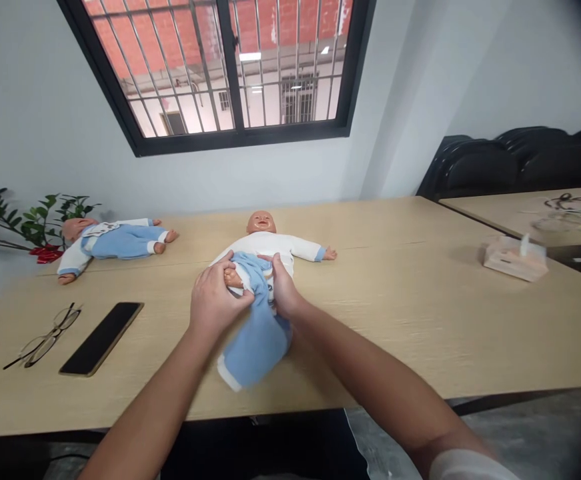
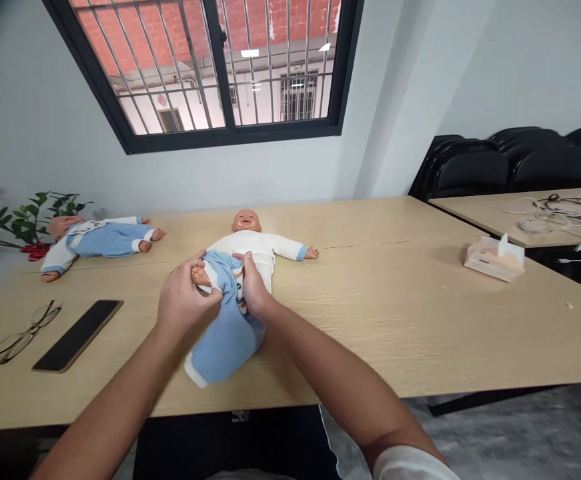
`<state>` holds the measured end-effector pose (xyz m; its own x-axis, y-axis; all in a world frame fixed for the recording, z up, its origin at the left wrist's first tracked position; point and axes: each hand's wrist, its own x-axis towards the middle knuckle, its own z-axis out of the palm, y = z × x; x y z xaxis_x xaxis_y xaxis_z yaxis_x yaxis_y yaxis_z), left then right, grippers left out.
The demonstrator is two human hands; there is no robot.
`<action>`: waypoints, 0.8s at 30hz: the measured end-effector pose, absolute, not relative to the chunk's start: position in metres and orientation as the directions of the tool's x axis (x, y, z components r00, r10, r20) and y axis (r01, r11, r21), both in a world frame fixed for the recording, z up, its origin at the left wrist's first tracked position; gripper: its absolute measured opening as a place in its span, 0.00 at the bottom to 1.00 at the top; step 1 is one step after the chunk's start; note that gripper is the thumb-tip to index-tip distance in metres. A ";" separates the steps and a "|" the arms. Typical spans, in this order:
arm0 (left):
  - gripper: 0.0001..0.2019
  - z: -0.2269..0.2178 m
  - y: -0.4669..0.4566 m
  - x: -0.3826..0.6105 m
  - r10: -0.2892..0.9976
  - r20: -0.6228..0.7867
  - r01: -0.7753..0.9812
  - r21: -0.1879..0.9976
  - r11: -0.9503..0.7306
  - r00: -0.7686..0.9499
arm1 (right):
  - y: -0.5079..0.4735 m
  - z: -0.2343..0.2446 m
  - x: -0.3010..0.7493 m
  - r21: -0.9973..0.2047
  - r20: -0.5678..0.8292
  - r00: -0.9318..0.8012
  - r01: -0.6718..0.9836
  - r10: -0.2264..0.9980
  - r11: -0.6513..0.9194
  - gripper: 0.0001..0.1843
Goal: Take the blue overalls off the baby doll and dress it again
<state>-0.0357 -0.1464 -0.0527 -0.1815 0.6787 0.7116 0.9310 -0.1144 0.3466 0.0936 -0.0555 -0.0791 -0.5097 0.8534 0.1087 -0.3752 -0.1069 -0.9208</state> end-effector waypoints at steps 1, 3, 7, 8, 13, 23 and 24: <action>0.25 -0.052 -0.145 -0.039 0.672 0.714 0.925 0.363 -0.115 -0.196 | -0.054 -0.076 0.094 -0.908 0.121 -0.522 -0.401 0.844 -0.118 0.37; 0.22 -0.052 -0.144 -0.047 0.658 0.725 0.910 0.389 -0.145 -0.204 | -0.050 -0.069 0.098 -0.923 0.188 -0.569 -0.381 0.800 -0.053 0.33; 0.21 -0.050 -0.142 -0.070 0.590 0.802 0.876 0.349 -0.333 -0.094 | -0.031 -0.064 0.116 -0.965 0.262 -0.603 -0.167 0.753 0.202 0.24; 0.21 -0.049 -0.143 -0.075 0.571 0.821 0.870 0.301 -0.391 -0.027 | -0.023 -0.064 0.121 -0.962 0.270 -0.578 -0.120 0.770 0.247 0.22; 0.21 -0.041 -0.148 -0.084 0.485 0.806 0.768 0.061 -0.638 0.339 | 0.017 -0.074 0.141 -0.937 0.302 -0.317 0.075 0.899 0.341 0.19; 0.22 -0.056 -0.150 -0.094 0.973 0.150 0.769 0.596 -0.230 0.176 | 0.048 -0.076 0.190 -0.962 0.009 -0.635 0.205 0.773 0.179 0.29; 0.23 -0.058 -0.150 -0.097 0.981 0.086 0.753 0.631 -0.187 0.171 | 0.048 -0.074 0.198 -0.951 -0.072 -0.662 0.270 0.746 0.149 0.28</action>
<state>-0.0971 -0.1502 -0.0582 0.1710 0.9815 0.0863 0.7529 -0.1866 0.6312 0.1976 0.0485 -0.0743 -0.6621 0.7460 -0.0715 0.2704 0.1488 -0.9512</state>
